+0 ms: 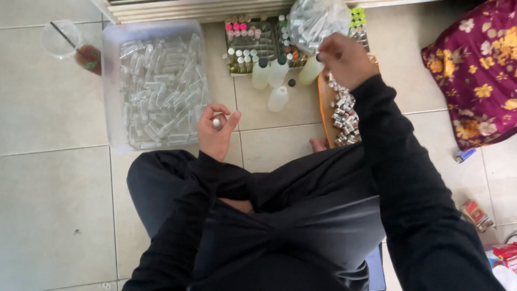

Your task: Assembling small perfume vials by attaching caps and organizing them into a plastic bag while sitting on the floor.

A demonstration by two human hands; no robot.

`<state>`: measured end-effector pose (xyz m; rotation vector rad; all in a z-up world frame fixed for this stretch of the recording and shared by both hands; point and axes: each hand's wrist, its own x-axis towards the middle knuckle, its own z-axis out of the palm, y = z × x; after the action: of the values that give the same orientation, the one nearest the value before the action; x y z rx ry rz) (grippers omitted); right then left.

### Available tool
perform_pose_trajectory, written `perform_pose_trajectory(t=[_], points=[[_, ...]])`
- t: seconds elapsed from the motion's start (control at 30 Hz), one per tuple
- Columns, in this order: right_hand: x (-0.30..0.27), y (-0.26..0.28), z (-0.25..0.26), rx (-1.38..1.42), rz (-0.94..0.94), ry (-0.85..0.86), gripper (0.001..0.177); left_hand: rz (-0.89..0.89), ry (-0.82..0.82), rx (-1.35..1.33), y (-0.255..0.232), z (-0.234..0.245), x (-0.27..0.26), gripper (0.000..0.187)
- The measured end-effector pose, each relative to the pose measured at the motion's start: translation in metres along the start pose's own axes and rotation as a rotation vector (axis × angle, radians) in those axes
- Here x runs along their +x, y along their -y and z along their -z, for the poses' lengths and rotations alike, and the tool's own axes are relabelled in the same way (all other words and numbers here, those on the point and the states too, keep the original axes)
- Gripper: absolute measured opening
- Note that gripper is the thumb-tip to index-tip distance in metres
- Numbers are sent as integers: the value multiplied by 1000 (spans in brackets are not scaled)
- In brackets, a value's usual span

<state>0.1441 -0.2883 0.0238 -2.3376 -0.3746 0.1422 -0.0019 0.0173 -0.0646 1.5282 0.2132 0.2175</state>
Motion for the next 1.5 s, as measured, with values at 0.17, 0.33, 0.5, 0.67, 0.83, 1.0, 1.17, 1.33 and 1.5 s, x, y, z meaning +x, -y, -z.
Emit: perform_pose_trajectory(t=[0.17,0.33,0.5,0.67,0.83,1.0,1.17,1.33,1.5], points=[[74,-95,3,-151,195,-278,28,-14,61,-14,-1,-21,17,24],[126,-108,5,-301,259,-199,47,110,114,-134,-1,-35,22,28],[149,-100,-7,-492,-60,-132,39,51,297,-99,-18,-24,19,43],[173,-116,12,-489,188,-326,35,-19,284,-99,-16,-10,25,46],[163,-93,48,-579,451,-471,32,-110,278,-49,-29,0,27,51],[114,-42,78,-781,598,-561,18,-232,266,-161,-46,9,31,38],[-2,105,68,-478,650,-380,32,-338,257,-192,-72,12,23,47],[-53,128,13,-47,596,-92,41,-353,325,-175,-90,22,-7,48],[-80,112,-56,34,463,-22,35,-223,373,69,-37,46,-20,34]])
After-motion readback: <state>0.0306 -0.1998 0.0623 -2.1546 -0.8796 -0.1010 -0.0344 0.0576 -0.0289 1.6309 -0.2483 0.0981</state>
